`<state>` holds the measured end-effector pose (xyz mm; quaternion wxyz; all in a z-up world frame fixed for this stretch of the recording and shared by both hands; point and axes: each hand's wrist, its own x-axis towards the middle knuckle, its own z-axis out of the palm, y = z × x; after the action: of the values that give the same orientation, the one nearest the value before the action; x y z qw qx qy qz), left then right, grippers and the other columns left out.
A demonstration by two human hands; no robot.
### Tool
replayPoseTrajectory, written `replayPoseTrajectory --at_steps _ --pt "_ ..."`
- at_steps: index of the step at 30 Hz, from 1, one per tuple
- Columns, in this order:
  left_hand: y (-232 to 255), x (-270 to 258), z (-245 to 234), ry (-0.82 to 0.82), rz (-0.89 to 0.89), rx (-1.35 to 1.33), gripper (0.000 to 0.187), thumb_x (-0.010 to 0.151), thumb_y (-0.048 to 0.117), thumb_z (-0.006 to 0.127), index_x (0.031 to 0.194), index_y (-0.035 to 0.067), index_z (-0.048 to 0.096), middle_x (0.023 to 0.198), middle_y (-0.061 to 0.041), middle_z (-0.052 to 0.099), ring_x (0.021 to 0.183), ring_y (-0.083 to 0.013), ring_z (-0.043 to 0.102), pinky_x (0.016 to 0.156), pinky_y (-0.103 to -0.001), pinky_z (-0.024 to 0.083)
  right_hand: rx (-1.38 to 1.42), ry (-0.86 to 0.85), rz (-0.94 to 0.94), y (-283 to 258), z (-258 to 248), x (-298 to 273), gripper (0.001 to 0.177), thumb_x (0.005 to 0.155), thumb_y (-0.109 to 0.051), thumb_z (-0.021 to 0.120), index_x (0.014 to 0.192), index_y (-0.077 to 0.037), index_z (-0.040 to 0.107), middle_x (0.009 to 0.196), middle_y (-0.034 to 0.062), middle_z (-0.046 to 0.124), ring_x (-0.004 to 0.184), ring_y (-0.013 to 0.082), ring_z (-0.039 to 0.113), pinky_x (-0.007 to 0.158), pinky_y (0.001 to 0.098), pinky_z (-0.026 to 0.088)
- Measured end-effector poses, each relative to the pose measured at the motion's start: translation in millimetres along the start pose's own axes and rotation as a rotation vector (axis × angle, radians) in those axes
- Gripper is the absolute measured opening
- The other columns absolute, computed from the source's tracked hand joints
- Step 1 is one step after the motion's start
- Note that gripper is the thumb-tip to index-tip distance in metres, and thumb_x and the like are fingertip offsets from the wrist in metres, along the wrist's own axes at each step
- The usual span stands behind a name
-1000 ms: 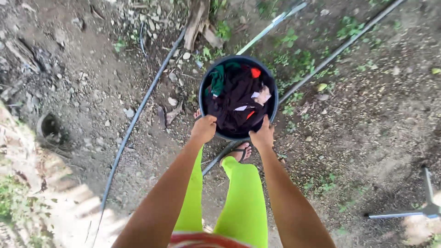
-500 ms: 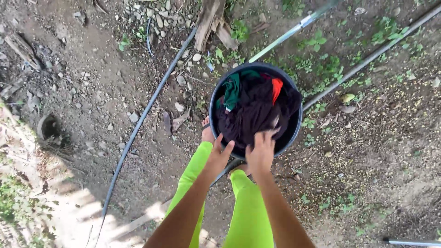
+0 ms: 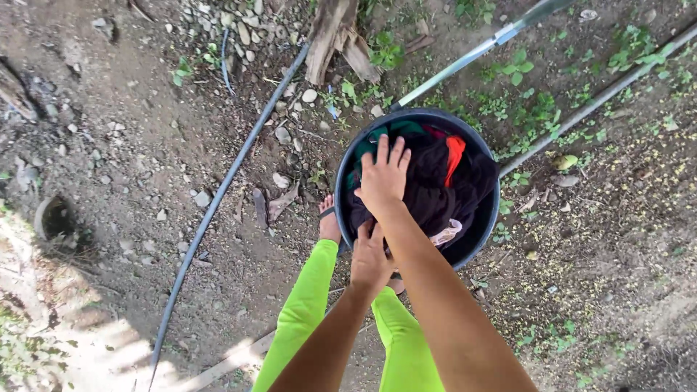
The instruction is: Hang wet clothes from a bucket onto a drying rack using hangers.
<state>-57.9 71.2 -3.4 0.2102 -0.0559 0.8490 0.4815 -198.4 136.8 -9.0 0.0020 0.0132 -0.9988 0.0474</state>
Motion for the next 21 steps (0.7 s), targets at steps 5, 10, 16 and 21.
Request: replayPoseTrajectory --at_steps 5,10,16,21 --pt "-31 11 -4 0.012 -0.069 0.019 0.028 0.072 0.009 0.069 0.099 0.007 0.063 0.099 -0.018 0.064 0.095 -0.0411 0.063 0.085 -0.051 0.052 0.155 -0.002 -0.076 25 17 -25 0.029 0.064 -0.013 0.081 0.090 -0.012 0.068 0.104 0.0139 0.069 0.112 0.0397 0.062 0.110 0.0545 0.042" --pt "-25 2 -11 0.076 -0.162 -0.016 0.021 0.067 0.007 0.069 0.087 0.005 0.061 0.091 -0.019 0.062 0.087 -0.0415 0.063 0.079 -0.049 0.052 0.658 0.055 0.410 75 -36 -79 0.016 0.079 -0.001 0.070 0.090 -0.005 0.059 0.087 0.0111 0.062 0.091 0.0304 0.064 0.084 0.0417 0.053" --pt "-35 20 -1 0.218 -0.277 -0.068 0.018 0.069 0.008 0.069 0.086 0.005 0.061 0.093 -0.019 0.062 0.087 -0.0420 0.062 0.080 -0.048 0.052 1.981 0.164 0.949 138 -130 -156 0.031 0.094 -0.003 0.045 0.121 -0.001 0.060 0.115 0.0117 0.063 0.110 0.0292 0.063 0.097 0.0438 0.053" --pt "-21 52 -7 0.326 -0.195 -0.119 0.038 0.081 0.011 0.069 0.116 0.005 0.058 0.114 -0.024 0.059 0.107 -0.0404 0.060 0.097 -0.047 0.050 2.088 0.249 1.092 152 -158 -209 0.060 0.101 -0.044 0.036 0.144 -0.006 0.054 0.139 0.0180 0.064 0.119 0.0382 0.067 0.099 0.0551 0.055"
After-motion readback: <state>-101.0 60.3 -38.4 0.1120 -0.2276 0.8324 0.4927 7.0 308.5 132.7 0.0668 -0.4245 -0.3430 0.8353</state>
